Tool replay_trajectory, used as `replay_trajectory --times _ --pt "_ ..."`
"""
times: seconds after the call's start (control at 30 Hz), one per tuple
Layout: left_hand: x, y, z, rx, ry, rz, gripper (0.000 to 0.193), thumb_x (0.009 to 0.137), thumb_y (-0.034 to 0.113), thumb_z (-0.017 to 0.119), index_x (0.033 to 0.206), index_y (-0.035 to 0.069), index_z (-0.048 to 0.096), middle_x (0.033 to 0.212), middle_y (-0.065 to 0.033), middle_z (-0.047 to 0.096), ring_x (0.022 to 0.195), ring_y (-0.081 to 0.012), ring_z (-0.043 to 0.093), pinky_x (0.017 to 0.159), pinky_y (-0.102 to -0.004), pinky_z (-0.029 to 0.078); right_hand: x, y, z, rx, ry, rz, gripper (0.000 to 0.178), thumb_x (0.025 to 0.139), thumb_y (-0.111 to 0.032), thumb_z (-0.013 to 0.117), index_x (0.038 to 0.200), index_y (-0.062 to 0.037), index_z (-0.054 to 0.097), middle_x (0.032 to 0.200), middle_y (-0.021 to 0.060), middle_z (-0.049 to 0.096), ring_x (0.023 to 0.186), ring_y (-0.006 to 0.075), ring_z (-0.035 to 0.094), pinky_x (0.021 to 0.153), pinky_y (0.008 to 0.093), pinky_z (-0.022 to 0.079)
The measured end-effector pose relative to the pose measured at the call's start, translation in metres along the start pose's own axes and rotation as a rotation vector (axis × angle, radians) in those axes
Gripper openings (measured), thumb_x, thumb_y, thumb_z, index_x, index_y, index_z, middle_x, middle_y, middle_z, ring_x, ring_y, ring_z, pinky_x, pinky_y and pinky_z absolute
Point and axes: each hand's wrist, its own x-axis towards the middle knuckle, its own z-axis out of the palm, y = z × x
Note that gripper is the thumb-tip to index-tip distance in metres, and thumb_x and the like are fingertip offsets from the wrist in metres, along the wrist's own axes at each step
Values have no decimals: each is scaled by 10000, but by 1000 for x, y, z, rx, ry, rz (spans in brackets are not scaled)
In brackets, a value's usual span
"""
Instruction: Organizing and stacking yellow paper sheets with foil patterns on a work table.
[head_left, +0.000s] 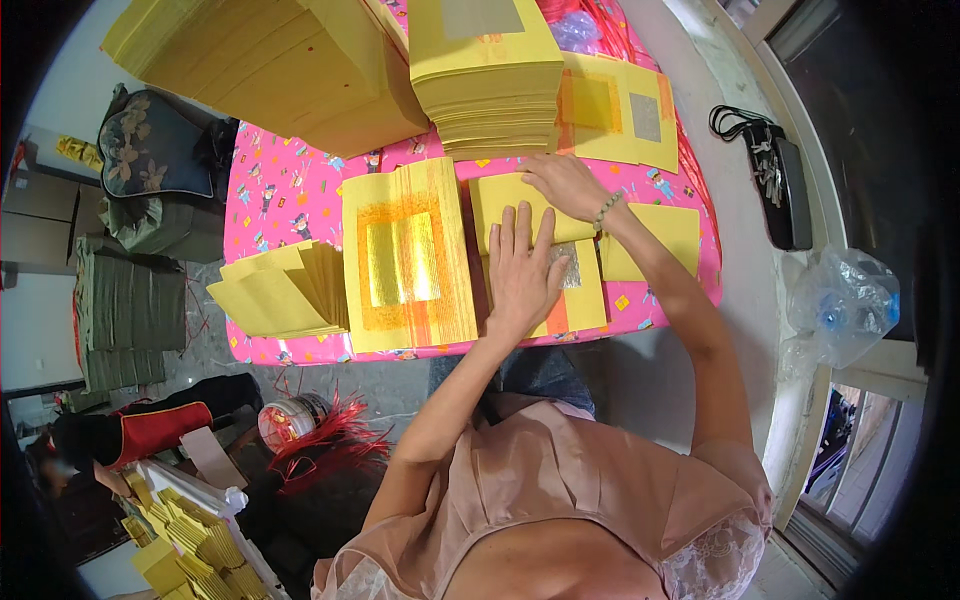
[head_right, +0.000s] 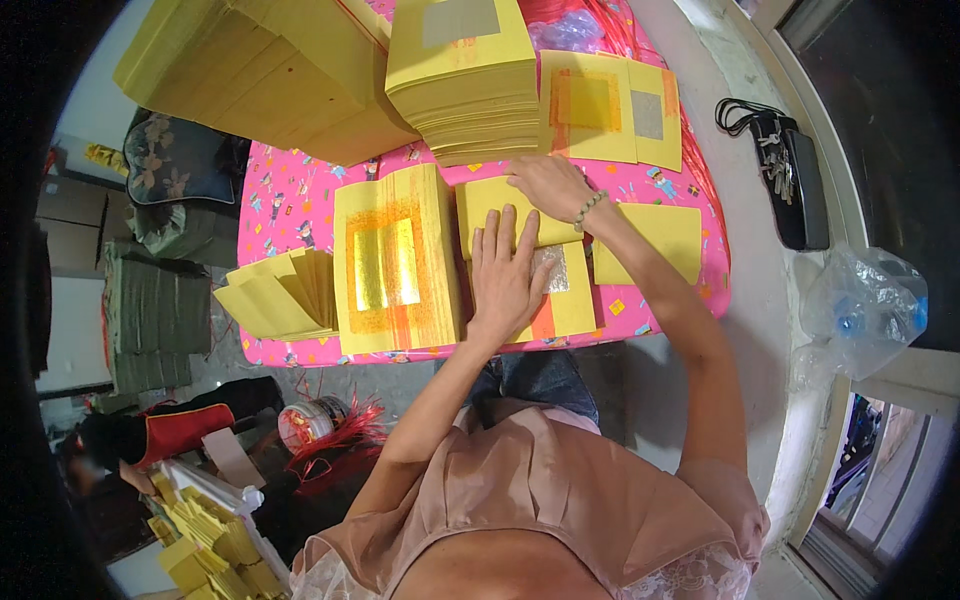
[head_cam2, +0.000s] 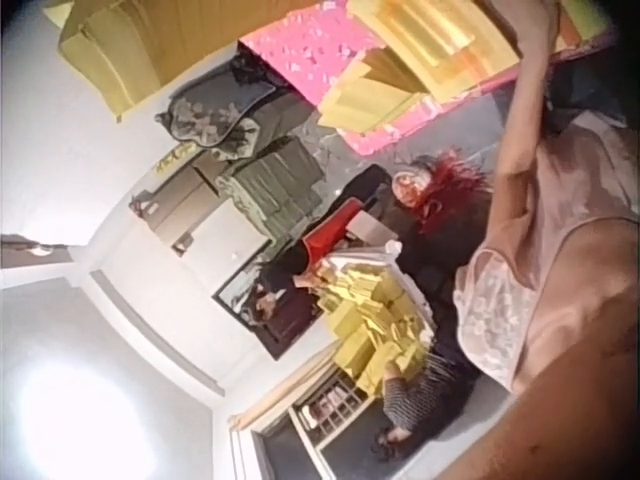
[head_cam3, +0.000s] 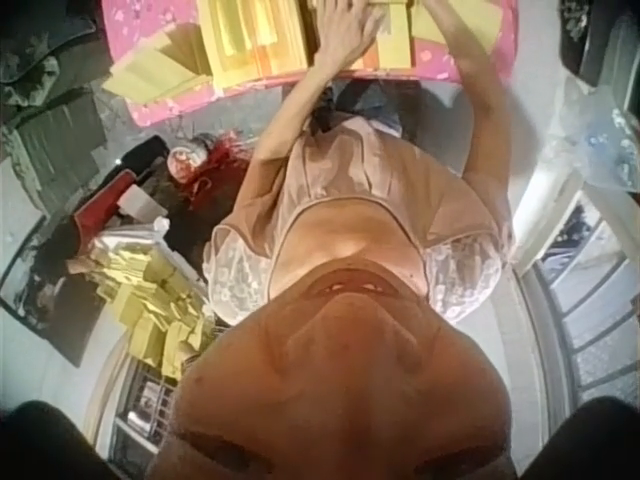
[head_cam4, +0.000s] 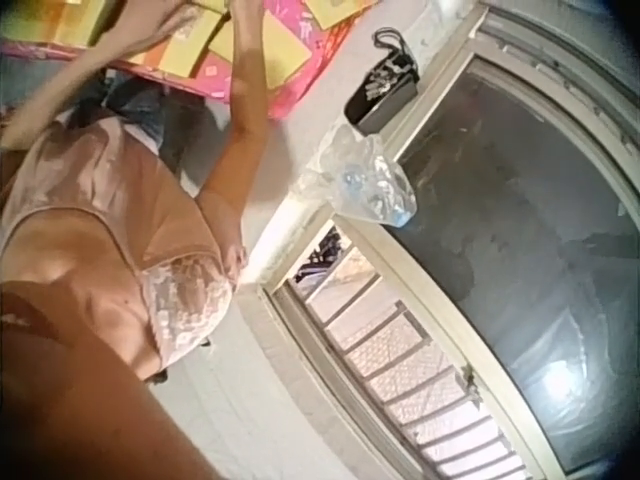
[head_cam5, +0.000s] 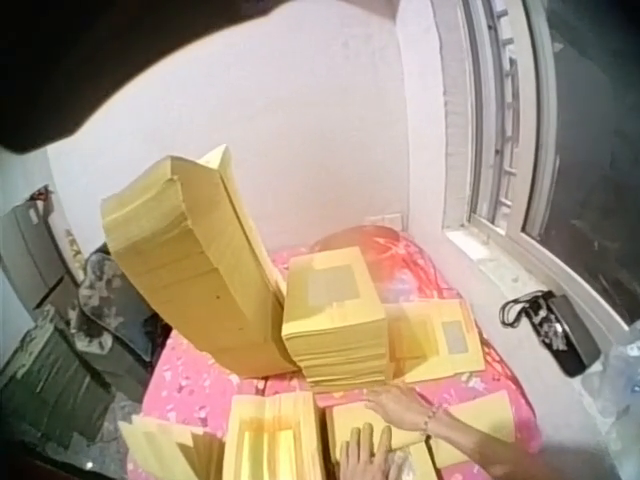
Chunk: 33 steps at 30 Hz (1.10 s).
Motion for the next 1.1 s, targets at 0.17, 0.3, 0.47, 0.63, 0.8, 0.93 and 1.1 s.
replay_trajectory --times 0.17,0.3,0.47,0.63,0.8,0.93,1.1 --pt "-1 -2 2 -16 14 -4 628 910 332 583 1456 80 404 1487 -257 334 1380 -457 282 1132 -558 207 1 -2 1 17 -45 27 332 996 -270 467 1154 -20 618 1158 148 641 1118 305 579 953 434 441" --pt "1 -1 2 -36 5 0 608 916 326 576 1447 76 418 1484 -259 339 1377 -464 282 1130 -559 210 1 -1 -1 -39 -61 8 324 993 -260 473 1166 -22 608 1161 150 637 1122 313 574 951 432 442" --pt "3 -1 6 -44 22 -3 577 921 314 564 1437 88 438 1475 -263 356 1378 -474 283 1122 -565 229 -23 -18 -13 -106 114 -50 320 958 -198 520 1224 -30 575 1193 145 615 1123 334 563 949 438 443" --pt "0 -4 6 -41 20 -4 577 913 275 549 1434 55 434 1478 -279 344 1392 -483 259 1139 -563 207 -96 -69 -32 -177 28 -15 407 933 -166 533 1309 -11 516 1275 184 561 1201 355 517 1034 451 399" --pt "0 -6 10 11 46 21 539 923 224 497 1438 78 434 1484 -261 348 1386 -481 278 1127 -563 236 -128 -63 5 -278 138 -47 484 887 -177 565 1322 26 499 1360 186 513 1292 347 451 1092 452 341" --pt "-1 -6 12 16 23 16 544 920 229 497 1439 79 436 1489 -260 342 1390 -478 275 1131 -557 233 -132 -54 21 -252 109 -52 532 911 -217 544 1360 55 462 1423 229 452 1360 367 388 1146 465 283" --pt "-1 -6 9 18 9 28 567 919 254 495 1449 69 418 1506 -256 320 1407 -469 248 1147 -546 211 -133 -47 27 -308 104 -94 553 902 -225 542 1358 76 453 1426 251 440 1363 377 384 1144 462 294"
